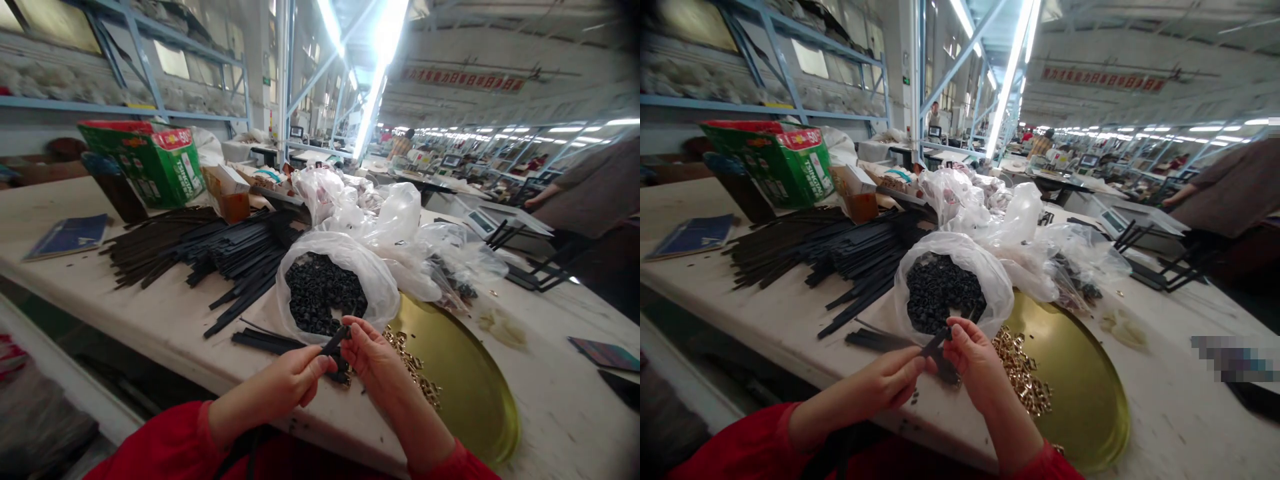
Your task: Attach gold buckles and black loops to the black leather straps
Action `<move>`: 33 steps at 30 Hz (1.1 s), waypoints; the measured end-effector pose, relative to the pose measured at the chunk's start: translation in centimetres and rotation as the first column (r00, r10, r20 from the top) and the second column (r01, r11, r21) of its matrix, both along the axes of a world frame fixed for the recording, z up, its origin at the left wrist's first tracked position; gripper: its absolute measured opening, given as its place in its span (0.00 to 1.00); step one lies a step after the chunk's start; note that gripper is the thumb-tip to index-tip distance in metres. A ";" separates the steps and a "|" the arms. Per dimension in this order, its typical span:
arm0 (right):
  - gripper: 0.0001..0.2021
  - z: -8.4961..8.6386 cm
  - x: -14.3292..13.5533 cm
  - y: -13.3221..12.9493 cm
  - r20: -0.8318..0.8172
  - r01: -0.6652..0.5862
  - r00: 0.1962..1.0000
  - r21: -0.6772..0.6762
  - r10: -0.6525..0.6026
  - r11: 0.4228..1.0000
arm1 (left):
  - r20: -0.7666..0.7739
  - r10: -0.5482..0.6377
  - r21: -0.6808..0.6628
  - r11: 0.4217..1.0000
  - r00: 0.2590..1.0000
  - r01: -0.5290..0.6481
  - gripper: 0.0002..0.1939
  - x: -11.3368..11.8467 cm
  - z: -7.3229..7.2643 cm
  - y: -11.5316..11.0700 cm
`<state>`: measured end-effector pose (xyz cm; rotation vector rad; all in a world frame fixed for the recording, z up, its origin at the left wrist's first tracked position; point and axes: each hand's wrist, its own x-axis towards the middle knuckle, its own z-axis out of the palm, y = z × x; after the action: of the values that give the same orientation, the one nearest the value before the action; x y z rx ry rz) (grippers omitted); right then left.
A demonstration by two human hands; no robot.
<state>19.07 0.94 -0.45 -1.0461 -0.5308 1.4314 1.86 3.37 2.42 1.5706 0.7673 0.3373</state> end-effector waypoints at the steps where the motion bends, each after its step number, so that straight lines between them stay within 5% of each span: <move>1: 0.19 0.0 -0.2 -0.5 -0.041 0.004 0.999 -0.006 -0.005 1.000 | -0.027 0.009 0.006 1.000 1.000 -0.009 0.21 0.1 0.0 -0.4; 4: 0.16 0.0 -0.3 -1.6 0.001 0.018 1.000 0.012 -0.018 1.000 | -0.137 -0.006 0.079 0.997 0.991 0.017 0.20 -0.1 0.1 -0.8; 7: 0.16 0.1 0.0 -2.5 0.210 0.017 0.977 0.049 -0.027 0.999 | -0.256 -0.112 0.238 0.955 0.960 0.175 0.18 -0.8 1.1 -0.5; 13: 0.07 -0.2 -1.0 -4.5 0.599 -0.146 0.800 0.154 0.025 0.977 | -0.412 -0.277 0.246 0.883 0.868 0.399 0.19 -0.8 2.8 -0.2; 16: 0.05 -0.9 -1.5 -5.3 0.618 -0.157 0.785 0.143 0.036 0.977 | -0.411 -0.273 0.188 0.908 0.869 0.375 0.18 -0.4 2.3 -0.6; 21: 0.21 -1.8 -1.0 -5.6 0.580 0.065 0.802 0.149 -0.141 0.987 | -0.414 -0.096 0.282 0.932 0.905 0.227 0.13 -0.8 0.7 -1.0; 28: 0.28 -2.9 -1.8 -6.1 0.665 -0.055 0.743 0.166 -0.071 0.985 | -0.239 -0.180 -0.055 0.984 0.954 0.172 0.29 -0.8 -1.6 -1.6; 33: 0.27 -3.8 0.0 -6.9 0.865 -0.255 0.502 0.164 -0.015 0.953 | -0.119 -0.239 -0.264 0.943 0.964 0.201 0.31 -0.4 -3.5 -3.0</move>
<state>19.04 -5.99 -4.23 -1.4885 -1.5272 0.7934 1.44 0.39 -1.08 1.4353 0.7100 -0.0426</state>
